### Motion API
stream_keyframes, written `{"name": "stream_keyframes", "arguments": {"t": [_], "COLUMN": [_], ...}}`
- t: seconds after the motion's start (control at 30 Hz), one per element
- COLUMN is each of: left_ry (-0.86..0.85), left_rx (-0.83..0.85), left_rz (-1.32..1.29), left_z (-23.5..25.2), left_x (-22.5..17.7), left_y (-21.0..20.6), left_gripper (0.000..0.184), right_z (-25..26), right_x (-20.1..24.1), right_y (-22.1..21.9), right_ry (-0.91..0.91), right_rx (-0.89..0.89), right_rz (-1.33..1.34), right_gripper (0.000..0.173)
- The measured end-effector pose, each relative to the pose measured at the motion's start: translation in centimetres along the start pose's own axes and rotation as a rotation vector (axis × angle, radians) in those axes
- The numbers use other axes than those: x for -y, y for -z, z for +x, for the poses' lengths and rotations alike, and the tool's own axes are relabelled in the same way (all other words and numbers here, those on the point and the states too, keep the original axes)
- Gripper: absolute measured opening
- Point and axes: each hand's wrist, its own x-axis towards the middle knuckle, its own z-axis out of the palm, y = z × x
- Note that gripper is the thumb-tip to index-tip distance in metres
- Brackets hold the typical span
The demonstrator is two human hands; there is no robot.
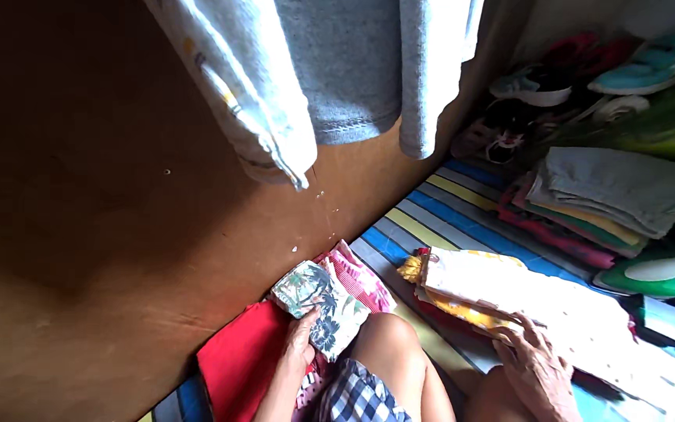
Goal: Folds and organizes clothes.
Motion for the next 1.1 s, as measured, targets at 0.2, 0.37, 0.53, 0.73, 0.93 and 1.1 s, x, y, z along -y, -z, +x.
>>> {"name": "stream_keyframes", "arguments": {"t": [0.2, 0.37, 0.53, 0.73, 0.93, 1.1], "left_ry": [0.151, 0.116, 0.026, 0.079, 0.088, 0.145], "left_rx": [0.165, 0.249, 0.474, 0.453, 0.43, 0.356], "left_rz": [-0.491, -0.531, -0.219, 0.186, 0.279, 0.17], "left_z": [-2.1, -4.0, -7.3, -9.8, -9.8, -11.2], "left_x": [-7.3, -10.0, -5.6, 2.7, 3.4, 3.9], "left_y": [-0.2, 1.1, -1.4, -2.7, -1.8, -2.1], "left_gripper": [0.03, 0.035, 0.035, 0.035, 0.034, 0.027], "right_z": [0.0, 0.1, 0.2, 0.1, -0.1, -1.5], "right_x": [-0.3, -0.4, -0.5, -0.6, -0.3, 4.6], "right_y": [0.2, -0.2, -0.2, -0.1, 0.4, 3.8], "right_ry": [-0.006, 0.011, 0.021, 0.05, 0.02, -0.056], "right_rx": [0.012, -0.017, 0.003, 0.017, 0.054, 0.224], "right_rz": [0.023, 0.04, 0.048, 0.056, 0.024, 0.19], "right_gripper": [0.022, 0.024, 0.024, 0.023, 0.024, 0.031]}}
